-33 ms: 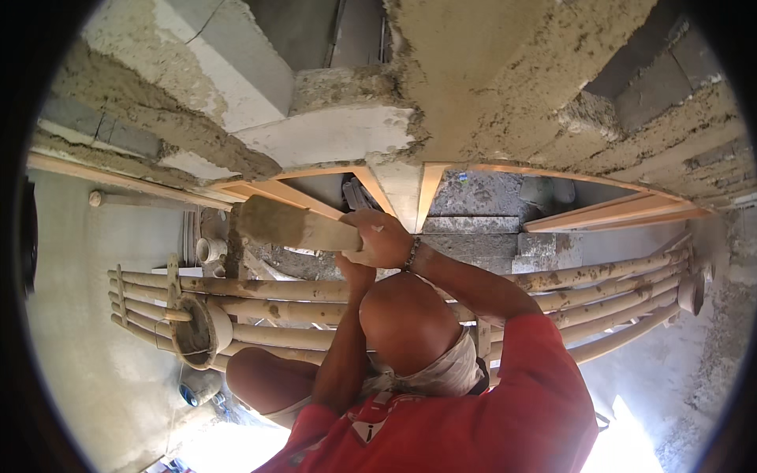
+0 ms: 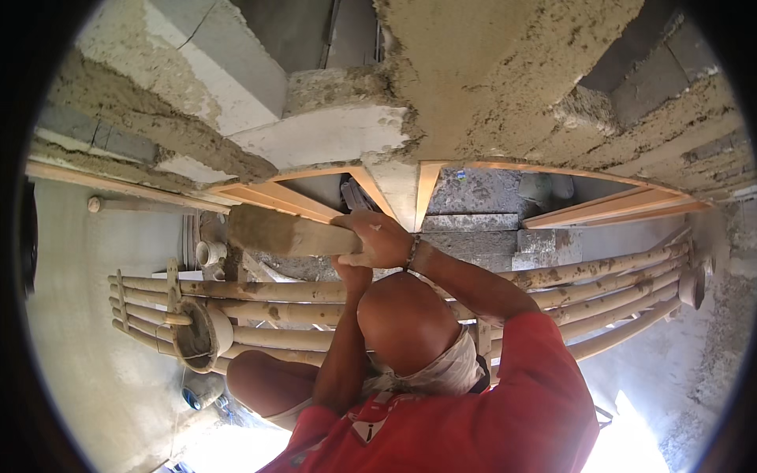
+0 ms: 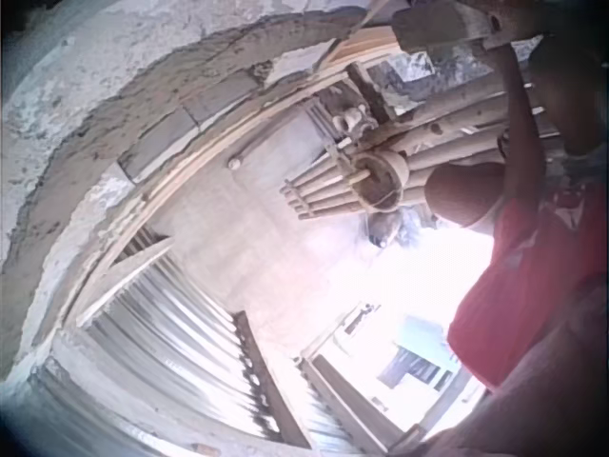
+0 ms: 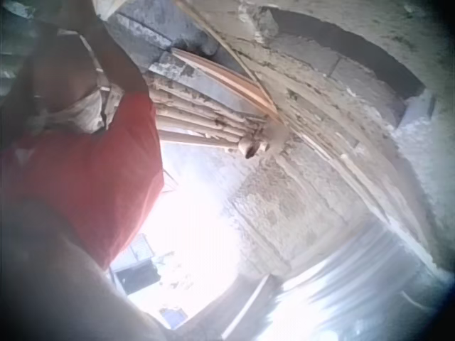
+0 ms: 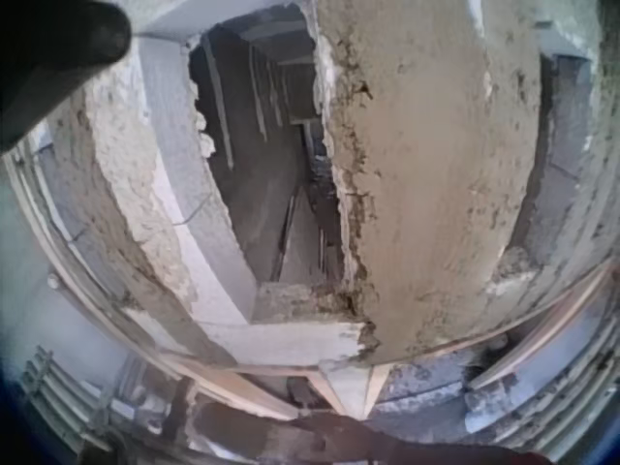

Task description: The person applies wet plaster from a bucket onto a wall using a trowel and then smooths it with a long wooden board.

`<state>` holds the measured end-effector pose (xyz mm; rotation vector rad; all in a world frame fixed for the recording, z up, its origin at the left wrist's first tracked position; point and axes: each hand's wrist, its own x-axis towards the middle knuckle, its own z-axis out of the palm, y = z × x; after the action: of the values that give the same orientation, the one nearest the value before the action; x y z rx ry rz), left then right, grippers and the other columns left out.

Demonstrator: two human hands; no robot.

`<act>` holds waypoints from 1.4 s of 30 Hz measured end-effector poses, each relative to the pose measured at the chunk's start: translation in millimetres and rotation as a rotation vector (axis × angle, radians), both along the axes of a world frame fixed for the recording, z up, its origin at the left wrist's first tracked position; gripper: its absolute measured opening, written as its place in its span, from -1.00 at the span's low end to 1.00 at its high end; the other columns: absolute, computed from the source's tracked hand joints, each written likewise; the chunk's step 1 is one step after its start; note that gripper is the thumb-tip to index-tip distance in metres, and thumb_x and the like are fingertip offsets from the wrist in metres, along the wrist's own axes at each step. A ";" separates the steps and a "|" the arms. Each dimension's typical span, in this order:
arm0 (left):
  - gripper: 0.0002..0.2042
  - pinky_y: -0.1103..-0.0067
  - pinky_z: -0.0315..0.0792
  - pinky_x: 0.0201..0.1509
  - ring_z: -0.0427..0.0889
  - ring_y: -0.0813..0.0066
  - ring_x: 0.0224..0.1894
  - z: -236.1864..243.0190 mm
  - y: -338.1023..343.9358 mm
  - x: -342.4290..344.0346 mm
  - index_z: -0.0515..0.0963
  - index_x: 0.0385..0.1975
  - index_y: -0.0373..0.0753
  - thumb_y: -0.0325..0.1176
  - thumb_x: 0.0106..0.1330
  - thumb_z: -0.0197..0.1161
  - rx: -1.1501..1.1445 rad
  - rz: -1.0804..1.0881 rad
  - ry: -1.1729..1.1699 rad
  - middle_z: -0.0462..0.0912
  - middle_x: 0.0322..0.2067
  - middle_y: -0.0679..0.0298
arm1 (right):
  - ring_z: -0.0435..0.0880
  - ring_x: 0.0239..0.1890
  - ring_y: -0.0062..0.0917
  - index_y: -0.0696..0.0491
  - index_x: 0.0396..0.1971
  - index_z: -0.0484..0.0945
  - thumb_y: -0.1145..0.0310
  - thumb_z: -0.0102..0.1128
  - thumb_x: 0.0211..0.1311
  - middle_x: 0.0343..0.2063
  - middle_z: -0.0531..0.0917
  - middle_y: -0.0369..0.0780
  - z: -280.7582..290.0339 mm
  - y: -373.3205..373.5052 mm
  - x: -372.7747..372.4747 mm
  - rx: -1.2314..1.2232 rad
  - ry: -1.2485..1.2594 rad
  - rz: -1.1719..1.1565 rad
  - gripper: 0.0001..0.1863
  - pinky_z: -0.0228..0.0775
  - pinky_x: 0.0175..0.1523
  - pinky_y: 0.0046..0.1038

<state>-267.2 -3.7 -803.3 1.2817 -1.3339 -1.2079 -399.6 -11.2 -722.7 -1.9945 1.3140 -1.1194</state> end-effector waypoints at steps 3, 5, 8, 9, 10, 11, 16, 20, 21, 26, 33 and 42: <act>-0.61 0.45 0.43 -0.03 0.55 0.31 -0.14 21.4 5.3 7.5 0.47 -0.09 -0.39 -0.43 0.08 0.38 0.097 0.038 -0.047 0.57 -0.15 0.16 | 0.63 -0.23 -0.43 0.11 0.17 0.32 0.15 0.33 0.06 -0.24 0.61 -0.14 -33.5 17.3 -23.1 0.340 -0.497 0.038 -0.31 0.46 -0.08 -0.44; -0.65 0.47 0.44 -0.07 0.57 0.36 -0.25 38.1 4.9 5.7 0.55 -0.26 -0.40 -0.39 -0.02 0.49 0.086 0.129 -0.044 0.64 -0.29 0.19 | 0.61 -0.25 -0.59 0.12 0.18 0.31 0.18 0.26 0.15 -0.27 0.62 -0.15 -74.2 30.5 -37.0 0.500 -0.723 -0.115 -0.37 0.47 -0.11 -0.51; -0.64 0.48 0.44 -0.08 0.57 0.35 -0.26 65.0 1.1 -1.0 0.55 -0.28 -0.41 -0.38 -0.03 0.50 0.085 0.089 -0.077 0.64 -0.30 0.18 | 0.63 -0.20 -0.36 0.14 0.19 0.28 0.07 0.19 0.20 -0.21 0.60 -0.07 -144.5 46.8 -55.1 0.984 -0.711 -0.535 -0.34 0.53 -0.12 -0.27; -0.61 0.47 0.41 -0.03 0.54 0.34 -0.21 74.7 1.2 -3.2 0.53 -0.22 -0.42 -0.41 -0.03 0.49 0.160 0.071 -0.068 0.61 -0.26 0.16 | 0.63 -0.17 -0.22 0.15 0.21 0.24 0.00 0.17 0.21 -0.16 0.57 0.02 -164.9 57.2 -54.3 1.224 -0.916 -0.645 -0.30 0.55 -0.14 -0.17; -0.58 0.46 0.39 0.02 0.52 0.33 -0.16 84.4 2.4 -5.4 0.50 -0.17 -0.42 -0.44 -0.04 0.48 0.201 0.049 -0.048 0.58 -0.21 0.15 | 0.59 -0.13 -0.10 0.12 0.25 0.17 -0.06 0.13 0.21 -0.08 0.50 0.09 -183.4 64.8 -50.8 1.264 -1.044 -0.687 -0.24 0.52 -0.12 -0.08; -0.54 0.46 0.36 0.06 0.49 0.32 -0.11 93.7 2.8 -8.1 0.48 -0.12 -0.43 -0.47 -0.05 0.47 0.241 0.028 -0.026 0.55 -0.17 0.13 | 0.55 -0.08 0.01 0.08 0.29 0.10 -0.12 0.10 0.20 0.00 0.43 0.16 -199.5 68.1 -46.7 1.331 -1.161 -0.766 -0.19 0.49 -0.10 0.00; -0.45 0.44 0.35 0.10 0.48 0.30 -0.07 138.2 5.3 -13.1 0.45 -0.06 -0.42 -0.44 -0.10 0.49 0.116 0.019 0.018 0.53 -0.11 0.13 | 0.29 0.12 0.33 -0.04 0.39 -0.26 -0.35 -0.12 0.18 0.24 0.04 0.32 -252.0 69.9 -26.3 1.451 -1.668 -0.900 -0.01 0.30 0.07 0.22; -0.44 0.46 0.38 0.08 0.52 0.35 -0.11 163.5 2.6 -6.2 0.46 -0.05 -0.42 -0.41 -0.09 0.52 0.002 -0.029 0.078 0.56 -0.13 0.14 | 0.27 0.17 0.24 0.00 0.38 -0.20 -0.38 -0.12 0.16 0.26 0.04 0.27 -294.7 54.7 -11.9 1.234 -2.050 -0.916 0.01 0.22 0.18 0.16; -0.41 0.45 0.38 0.09 0.52 0.34 -0.09 168.5 3.1 -3.8 0.46 -0.03 -0.42 -0.42 -0.13 0.53 0.010 0.016 0.026 0.56 -0.14 0.13 | 0.28 0.18 0.20 0.01 0.36 -0.16 -0.38 -0.10 0.15 0.26 0.07 0.26 -306.5 45.3 -9.2 1.158 -2.172 -0.865 -0.01 0.23 0.19 0.14; -0.37 0.42 0.38 0.08 0.52 0.30 -0.09 184.1 3.1 4.7 0.46 -0.02 -0.42 -0.27 -0.12 0.51 -0.039 -0.060 0.017 0.56 -0.12 0.13 | 0.62 -0.15 -0.21 0.12 -0.01 0.32 0.04 0.08 0.28 -0.12 0.52 -0.02 -340.7 27.4 3.1 1.306 -1.756 -0.979 -0.51 0.59 -0.10 -0.11; -0.34 0.40 0.38 0.05 0.51 0.28 -0.10 198.6 -9.7 28.6 0.49 -0.08 -0.44 -0.02 -0.05 0.47 -0.215 -0.070 -0.103 0.57 -0.16 0.12 | 0.70 -0.31 -0.32 0.13 -0.15 0.41 0.16 0.10 0.27 -0.28 0.62 -0.12 -297.6 42.0 18.4 1.170 -1.992 -0.857 -0.66 0.68 -0.29 -0.26; -0.38 0.36 0.38 0.02 0.52 0.20 -0.13 207.8 -25.3 62.1 0.50 -0.14 -0.51 0.10 0.23 0.14 -0.543 -0.077 -0.363 0.56 -0.17 0.02 | 0.71 -0.30 -0.40 0.10 -0.20 0.48 0.18 0.15 0.24 -0.31 0.66 -0.17 -231.1 59.6 0.3 1.022 -2.039 -0.866 -0.70 0.66 -0.20 -0.34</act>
<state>-205.1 -28.9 -595.5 1.0819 -1.8315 -0.6014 -399.3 48.3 -953.8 0.7591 0.8664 -1.4037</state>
